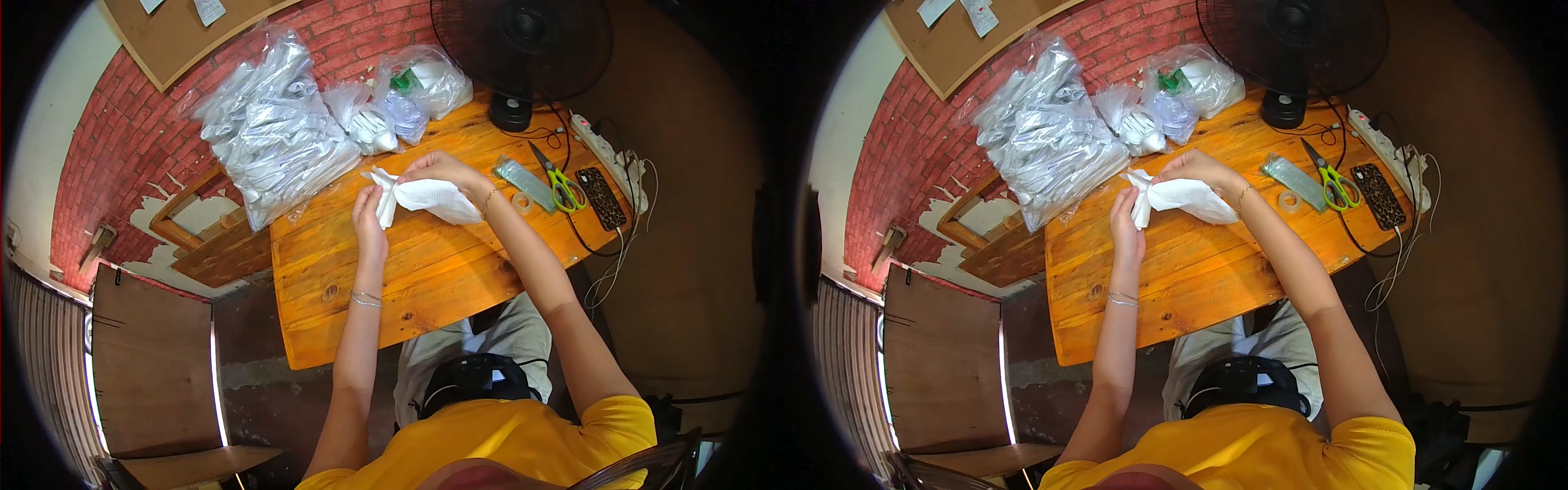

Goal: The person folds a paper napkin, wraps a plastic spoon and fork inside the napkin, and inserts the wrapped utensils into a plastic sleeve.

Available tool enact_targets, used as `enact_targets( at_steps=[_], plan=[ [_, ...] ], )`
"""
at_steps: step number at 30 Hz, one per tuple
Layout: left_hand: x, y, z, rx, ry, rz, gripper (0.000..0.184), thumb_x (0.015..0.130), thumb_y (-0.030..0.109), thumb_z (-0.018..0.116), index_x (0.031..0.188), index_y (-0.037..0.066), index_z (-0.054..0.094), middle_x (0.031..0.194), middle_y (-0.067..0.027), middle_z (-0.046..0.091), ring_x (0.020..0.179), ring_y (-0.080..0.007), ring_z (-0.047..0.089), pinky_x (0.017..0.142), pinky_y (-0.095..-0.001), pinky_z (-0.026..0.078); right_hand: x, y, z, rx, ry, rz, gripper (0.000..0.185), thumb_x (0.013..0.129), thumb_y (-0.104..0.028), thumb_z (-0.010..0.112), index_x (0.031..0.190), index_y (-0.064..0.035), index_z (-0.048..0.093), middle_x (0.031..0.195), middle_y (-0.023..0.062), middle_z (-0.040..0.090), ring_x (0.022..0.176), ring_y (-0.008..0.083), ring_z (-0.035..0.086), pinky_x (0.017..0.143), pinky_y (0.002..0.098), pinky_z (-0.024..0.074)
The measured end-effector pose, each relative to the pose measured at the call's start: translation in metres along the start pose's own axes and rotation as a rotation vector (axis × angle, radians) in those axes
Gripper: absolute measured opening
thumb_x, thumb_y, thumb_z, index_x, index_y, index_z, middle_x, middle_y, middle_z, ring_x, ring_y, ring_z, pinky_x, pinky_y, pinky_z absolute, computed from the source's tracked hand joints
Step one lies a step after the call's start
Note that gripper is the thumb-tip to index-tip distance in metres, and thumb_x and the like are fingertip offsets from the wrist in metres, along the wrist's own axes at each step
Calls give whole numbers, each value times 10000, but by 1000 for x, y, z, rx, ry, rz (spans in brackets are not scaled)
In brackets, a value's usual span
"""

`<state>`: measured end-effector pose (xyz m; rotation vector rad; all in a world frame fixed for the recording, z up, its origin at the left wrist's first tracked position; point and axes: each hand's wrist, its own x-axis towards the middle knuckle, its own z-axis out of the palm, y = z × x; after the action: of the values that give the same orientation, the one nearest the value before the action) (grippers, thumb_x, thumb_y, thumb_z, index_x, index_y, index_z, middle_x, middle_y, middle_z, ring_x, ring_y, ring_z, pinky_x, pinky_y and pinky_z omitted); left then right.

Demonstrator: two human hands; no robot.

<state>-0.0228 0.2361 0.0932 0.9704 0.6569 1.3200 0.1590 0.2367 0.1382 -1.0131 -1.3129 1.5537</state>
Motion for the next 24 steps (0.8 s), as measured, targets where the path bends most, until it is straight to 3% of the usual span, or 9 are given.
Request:
enact_targets(
  at_steps=[3, 6, 13, 16, 19, 24],
  plan=[
    [2, -6, -4, -260, 0, -180, 246, 878, 199, 501, 1058, 33, 519, 971, -66, 585, 895, -160, 561, 773, -273, 441, -1, 1, -4, 30, -19, 43, 205, 767, -188, 685, 863, -8, 675, 764, 35, 654, 635, 78, 586, 576, 202, 454],
    [-2, -5, 2, -373, 83, -294, 207, 885, 176, 452, 1034, 36, 487, 1001, -93, 559, 927, -179, 556, 807, -321, 456, -9, 0, -6, 100, -26, 87, 225, 770, -187, 682, 897, -2, 662, 787, 45, 656, 643, 91, 598, 590, 210, 470],
    [-7, -13, 8, -123, 151, -96, 211, 864, 99, 481, 1053, 34, 415, 1037, -131, 528, 945, -206, 546, 801, -322, 464, -10, 7, -15, 223, -4, 134, 223, 773, -182, 675, 896, 2, 644, 801, 66, 654, 659, 115, 620, 582, 222, 492],
    [4, -21, -3, -78, 97, -64, 296, 866, 137, 513, 1097, 34, 360, 1064, -128, 534, 940, -205, 566, 743, -320, 490, -12, 3, -14, 226, 8, 148, 227, 771, -183, 676, 899, 2, 643, 808, 70, 655, 660, 116, 621, 586, 222, 492],
    [5, -13, 0, -76, 83, -129, 381, 834, 94, 574, 1121, 45, 330, 1093, -149, 501, 1007, -191, 515, 817, -297, 447, -11, 3, -13, 229, 0, 149, 233, 770, -183, 678, 905, 4, 642, 803, 67, 653, 660, 115, 621, 584, 220, 491],
    [13, -26, -11, 39, 126, 61, 542, 781, 37, 633, 1189, 55, 277, 1028, -142, 520, 992, -206, 529, 782, -303, 464, -8, 6, -16, 210, 24, 156, 233, 770, -180, 681, 905, 6, 641, 796, 64, 650, 661, 119, 622, 579, 221, 491]
  ],
)
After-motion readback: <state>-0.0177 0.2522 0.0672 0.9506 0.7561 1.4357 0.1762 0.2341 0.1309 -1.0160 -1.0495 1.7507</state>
